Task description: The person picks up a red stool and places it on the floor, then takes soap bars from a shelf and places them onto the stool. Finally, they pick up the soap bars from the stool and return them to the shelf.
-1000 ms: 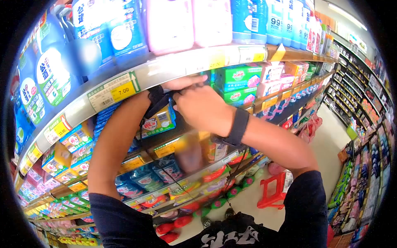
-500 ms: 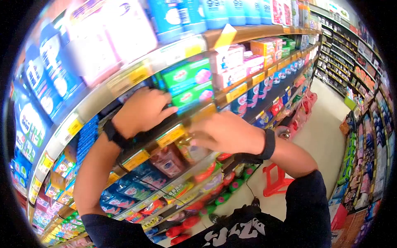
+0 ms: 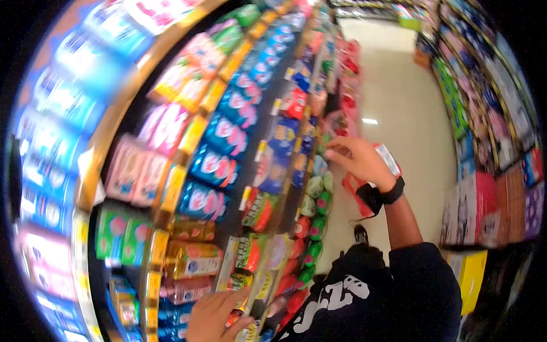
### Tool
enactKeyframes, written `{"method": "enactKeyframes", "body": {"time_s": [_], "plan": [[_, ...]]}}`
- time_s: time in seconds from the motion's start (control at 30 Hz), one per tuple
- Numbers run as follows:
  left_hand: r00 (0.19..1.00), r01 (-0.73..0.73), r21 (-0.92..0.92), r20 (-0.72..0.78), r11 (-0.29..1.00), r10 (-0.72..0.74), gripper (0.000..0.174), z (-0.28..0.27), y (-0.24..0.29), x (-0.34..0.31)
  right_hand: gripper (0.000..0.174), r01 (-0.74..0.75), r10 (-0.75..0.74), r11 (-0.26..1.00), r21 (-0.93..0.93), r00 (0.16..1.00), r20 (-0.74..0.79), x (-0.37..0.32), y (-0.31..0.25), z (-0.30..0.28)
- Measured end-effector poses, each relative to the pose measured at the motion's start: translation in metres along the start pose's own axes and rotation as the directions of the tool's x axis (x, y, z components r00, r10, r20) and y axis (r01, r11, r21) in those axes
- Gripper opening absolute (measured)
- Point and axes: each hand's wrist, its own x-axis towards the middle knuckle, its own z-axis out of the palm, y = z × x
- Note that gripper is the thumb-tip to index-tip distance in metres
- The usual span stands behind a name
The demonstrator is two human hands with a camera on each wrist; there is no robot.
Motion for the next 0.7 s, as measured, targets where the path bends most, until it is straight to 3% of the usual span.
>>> {"method": "enactKeyframes", "body": {"time_s": [0.03, 0.13, 0.2, 0.27, 0.33, 0.37, 0.53, 0.63, 0.67, 0.7], "plan": [[0.999, -0.032, -0.102, 0.040, 0.994, 0.037, 0.055, 0.013, -0.005, 0.024, 0.028, -0.062, 0.061, 0.998, -0.026, 0.997, -0.050, -0.012, 0.034, -0.008], [0.979, 0.078, -0.383, 0.202, 0.920, 0.000, 0.048, 0.078, -0.019, 0.101, 0.029, -0.276, 0.254, 0.954, -0.116, 0.951, -0.177, -0.050, 0.130, -0.028], [0.941, 0.171, -0.585, 0.337, 0.793, 0.045, 0.045, 0.123, -0.028, 0.161, 0.028, -0.408, 0.364, 0.898, -0.163, 0.899, -0.243, -0.079, 0.192, -0.031], [0.930, 0.266, -0.788, 0.361, 0.555, 0.067, 0.044, 0.187, -0.039, 0.212, 0.029, -0.532, 0.479, 0.828, -0.177, 0.835, -0.271, -0.106, 0.243, -0.034], [0.949, 0.195, -0.805, 0.298, 0.560, 0.097, 0.043, 0.254, -0.050, 0.267, 0.029, -0.609, 0.563, 0.775, -0.169, 0.787, -0.252, -0.127, 0.287, -0.035], [0.915, 0.353, -0.825, 0.403, 0.442, 0.022, 0.042, 0.262, -0.035, 0.290, 0.029, -0.645, 0.604, 0.746, -0.164, 0.760, -0.239, -0.139, 0.307, -0.035], [0.819, 0.559, -0.805, 0.573, 0.199, 0.013, 0.049, 0.406, -0.047, 0.371, 0.041, -0.740, 0.742, 0.626, -0.245, 0.663, -0.105, -0.168, 0.370, -0.040], [0.796, 0.600, -0.747, 0.594, -0.286, 0.115, 0.054, 0.456, -0.040, 0.402, 0.043, -0.745, 0.760, 0.634, -0.207, 0.649, -0.007, -0.182, 0.413, -0.032], [0.775, 0.621, -0.692, 0.611, -0.369, 0.161, 0.057, 0.501, -0.057, 0.411, 0.039, -0.777, 0.794, 0.598, -0.196, 0.608, 0.011, -0.183, 0.423, -0.028], [0.763, 0.631, -0.684, 0.633, -0.365, 0.134, 0.056, 0.531, -0.063, 0.418, 0.041, -0.767, 0.785, 0.614, -0.185, 0.619, 0.040, -0.185, 0.437, -0.022]]}}
